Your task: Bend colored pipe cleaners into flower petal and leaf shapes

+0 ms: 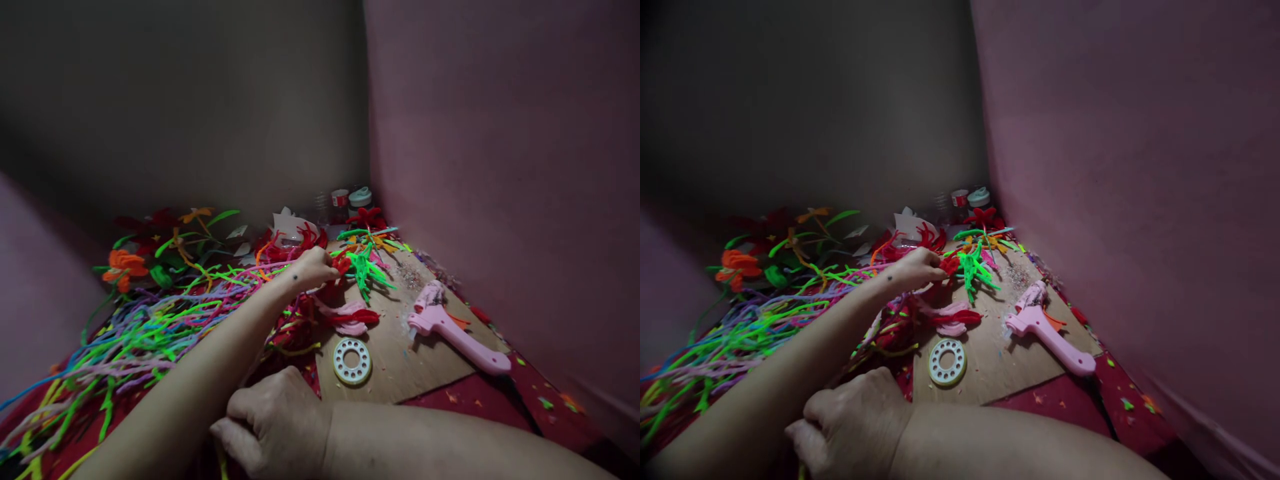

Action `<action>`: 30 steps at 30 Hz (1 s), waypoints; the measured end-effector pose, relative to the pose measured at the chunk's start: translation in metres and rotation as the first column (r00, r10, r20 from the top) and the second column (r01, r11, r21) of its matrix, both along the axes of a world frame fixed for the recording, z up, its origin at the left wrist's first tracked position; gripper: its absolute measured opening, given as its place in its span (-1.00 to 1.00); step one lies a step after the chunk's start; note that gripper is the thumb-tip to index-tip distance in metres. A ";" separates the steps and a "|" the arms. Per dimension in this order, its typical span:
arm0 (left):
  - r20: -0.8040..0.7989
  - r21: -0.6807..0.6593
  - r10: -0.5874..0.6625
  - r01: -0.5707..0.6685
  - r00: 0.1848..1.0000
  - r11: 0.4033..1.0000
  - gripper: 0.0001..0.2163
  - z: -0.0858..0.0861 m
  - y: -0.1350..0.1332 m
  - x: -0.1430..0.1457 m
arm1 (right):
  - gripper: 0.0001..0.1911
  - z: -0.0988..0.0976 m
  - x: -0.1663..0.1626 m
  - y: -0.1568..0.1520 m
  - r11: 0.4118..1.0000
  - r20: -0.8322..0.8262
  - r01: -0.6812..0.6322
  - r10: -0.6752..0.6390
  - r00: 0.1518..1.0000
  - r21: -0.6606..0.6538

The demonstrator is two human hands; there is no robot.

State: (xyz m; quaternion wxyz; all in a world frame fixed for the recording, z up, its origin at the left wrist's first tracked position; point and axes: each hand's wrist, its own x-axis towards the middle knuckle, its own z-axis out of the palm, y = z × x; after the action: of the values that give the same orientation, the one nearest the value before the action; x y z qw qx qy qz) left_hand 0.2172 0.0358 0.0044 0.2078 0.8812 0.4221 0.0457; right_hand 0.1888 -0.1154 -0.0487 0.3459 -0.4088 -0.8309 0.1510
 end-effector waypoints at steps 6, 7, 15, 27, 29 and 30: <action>0.048 -0.014 0.028 -0.028 0.998 1.000 -0.83 0.006 0.018 -0.003 | -0.73 -0.002 -0.001 0.001 1.000 0.005 -0.002 0.002 1.000 0.005; 0.039 -0.004 0.024 -0.024 0.999 1.000 -0.84 0.004 0.018 -0.002 | -0.73 -0.003 -0.001 0.001 1.000 0.000 -0.002 0.002 1.000 0.011; -0.048 0.165 -0.008 0.016 0.999 0.986 -0.88 -0.016 -0.004 0.010 | -0.73 -0.002 -0.002 0.001 1.000 0.004 0.007 -0.007 1.000 -0.021; -0.011 0.128 -0.026 0.028 1.000 0.991 -0.87 -0.013 0.003 0.000 | -0.71 0.000 0.000 0.000 0.998 0.012 -0.004 0.005 1.000 -0.056; 0.009 0.152 -0.010 0.008 1.000 0.988 -0.92 -0.016 -0.003 0.004 | -0.71 0.000 0.000 0.000 0.998 0.008 0.002 -0.001 1.000 -0.063; 0.024 0.161 0.003 -0.007 1.000 0.987 -0.95 -0.016 -0.005 0.005 | -0.71 0.000 0.000 0.000 0.998 0.007 0.004 -0.004 1.000 -0.064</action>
State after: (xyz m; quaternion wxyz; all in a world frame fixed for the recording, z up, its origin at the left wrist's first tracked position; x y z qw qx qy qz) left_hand 0.2219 0.0309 -0.0120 0.1408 0.8935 0.4167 0.0904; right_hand 0.1884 -0.1155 -0.0490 0.3300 -0.4219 -0.8260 0.1754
